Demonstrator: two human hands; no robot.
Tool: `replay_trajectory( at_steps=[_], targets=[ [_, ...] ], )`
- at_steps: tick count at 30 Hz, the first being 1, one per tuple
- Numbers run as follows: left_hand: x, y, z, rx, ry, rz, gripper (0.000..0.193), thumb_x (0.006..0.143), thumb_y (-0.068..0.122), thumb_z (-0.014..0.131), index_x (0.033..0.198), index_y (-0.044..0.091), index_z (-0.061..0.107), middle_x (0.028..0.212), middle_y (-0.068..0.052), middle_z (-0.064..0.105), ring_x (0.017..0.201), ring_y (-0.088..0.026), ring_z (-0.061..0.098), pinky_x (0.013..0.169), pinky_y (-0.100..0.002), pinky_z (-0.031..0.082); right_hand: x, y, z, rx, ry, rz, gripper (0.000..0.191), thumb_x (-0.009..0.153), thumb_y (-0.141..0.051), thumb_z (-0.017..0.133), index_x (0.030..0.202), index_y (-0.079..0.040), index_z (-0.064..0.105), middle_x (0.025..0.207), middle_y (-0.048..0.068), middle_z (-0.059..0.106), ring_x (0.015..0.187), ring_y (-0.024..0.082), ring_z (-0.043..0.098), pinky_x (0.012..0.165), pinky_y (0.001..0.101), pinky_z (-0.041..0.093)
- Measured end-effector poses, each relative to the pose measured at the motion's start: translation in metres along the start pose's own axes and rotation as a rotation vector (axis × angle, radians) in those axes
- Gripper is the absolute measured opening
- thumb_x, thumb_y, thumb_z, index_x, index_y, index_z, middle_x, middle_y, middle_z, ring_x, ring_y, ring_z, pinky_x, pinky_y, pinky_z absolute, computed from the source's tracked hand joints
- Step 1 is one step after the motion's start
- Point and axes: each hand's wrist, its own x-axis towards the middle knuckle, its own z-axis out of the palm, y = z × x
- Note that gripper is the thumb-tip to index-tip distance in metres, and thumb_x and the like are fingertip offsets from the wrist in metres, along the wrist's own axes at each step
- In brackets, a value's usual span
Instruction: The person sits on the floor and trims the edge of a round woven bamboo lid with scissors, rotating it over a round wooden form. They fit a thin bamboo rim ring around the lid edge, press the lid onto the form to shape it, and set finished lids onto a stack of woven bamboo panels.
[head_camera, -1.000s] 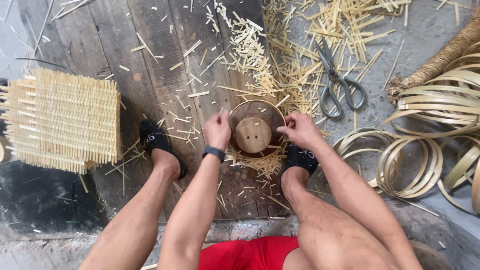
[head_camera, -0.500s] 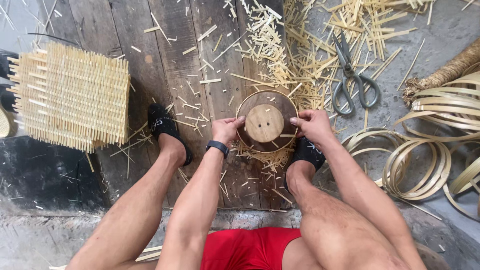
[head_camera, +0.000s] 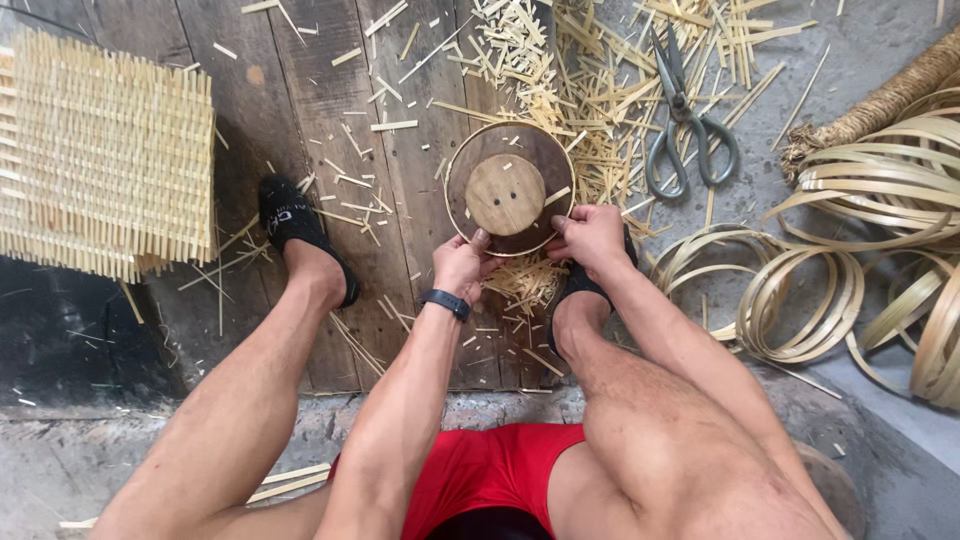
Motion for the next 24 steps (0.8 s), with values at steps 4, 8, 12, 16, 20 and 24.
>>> replay_trajectory(
  at_steps=[4,8,12,16,20,24],
  targets=[
    [-0.011,0.019,-0.005,0.064,-0.069,0.093,0.02,0.097,0.012,0.067,0.112,-0.002,0.068,0.102,-0.011,0.074,0.086,-0.022,0.073,0.075,-0.038,0.066,-0.009,-0.016,-0.003,-0.032,-0.1,-0.007,0.021,0.096,-0.012,0.068,0.096,0.009,0.07,0.087,0.019,0.073,0.074,0.028,0.076,0.06,0.0376,0.065],
    [-0.044,0.068,-0.01,0.414,-0.182,0.556,0.035,0.094,0.017,0.069,0.126,0.003,0.069,0.106,-0.015,0.078,0.09,-0.024,0.073,0.08,-0.036,0.063,-0.031,-0.049,-0.002,0.131,-0.204,-0.11,0.057,0.092,-0.041,0.068,0.13,-0.001,0.057,0.113,0.016,0.07,0.094,0.022,0.076,0.068,0.0372,0.066],
    [-0.08,0.108,0.015,0.876,-0.371,0.951,0.048,0.089,0.036,0.077,0.125,0.004,0.072,0.112,-0.016,0.078,0.103,-0.026,0.075,0.092,-0.042,0.059,-0.05,-0.073,0.013,0.267,-0.39,-0.15,0.084,0.079,-0.046,0.081,0.136,0.001,0.041,0.112,0.015,0.065,0.092,0.023,0.074,0.074,0.0425,0.068],
    [-0.088,0.112,0.061,0.875,-0.224,0.967,0.064,0.099,0.053,0.062,0.139,0.003,0.059,0.11,-0.021,0.071,0.099,-0.027,0.072,0.081,-0.04,0.061,-0.057,-0.072,0.035,0.097,-0.263,-0.292,0.082,0.074,-0.042,0.083,0.128,-0.001,0.038,0.104,0.011,0.062,0.08,0.023,0.072,0.07,0.0407,0.067],
    [-0.067,0.106,0.06,0.882,-0.112,0.752,0.066,0.096,0.065,0.047,0.132,0.014,0.069,0.088,-0.014,0.076,0.075,-0.021,0.078,0.057,-0.037,0.062,-0.048,-0.066,0.028,0.133,-0.331,-0.257,0.077,0.078,-0.033,0.08,0.13,0.002,0.037,0.103,0.02,0.064,0.078,0.028,0.072,0.07,0.0412,0.065],
    [-0.016,0.126,0.014,0.746,0.12,0.703,0.073,0.105,0.065,0.048,0.096,-0.002,0.074,0.074,-0.014,0.069,0.068,-0.023,0.067,0.056,-0.038,0.051,-0.041,-0.056,-0.01,0.326,-0.625,-0.347,0.079,0.086,-0.03,0.067,0.148,0.002,0.03,0.123,0.017,0.062,0.108,0.029,0.067,0.093,0.0447,0.06]
  ],
)
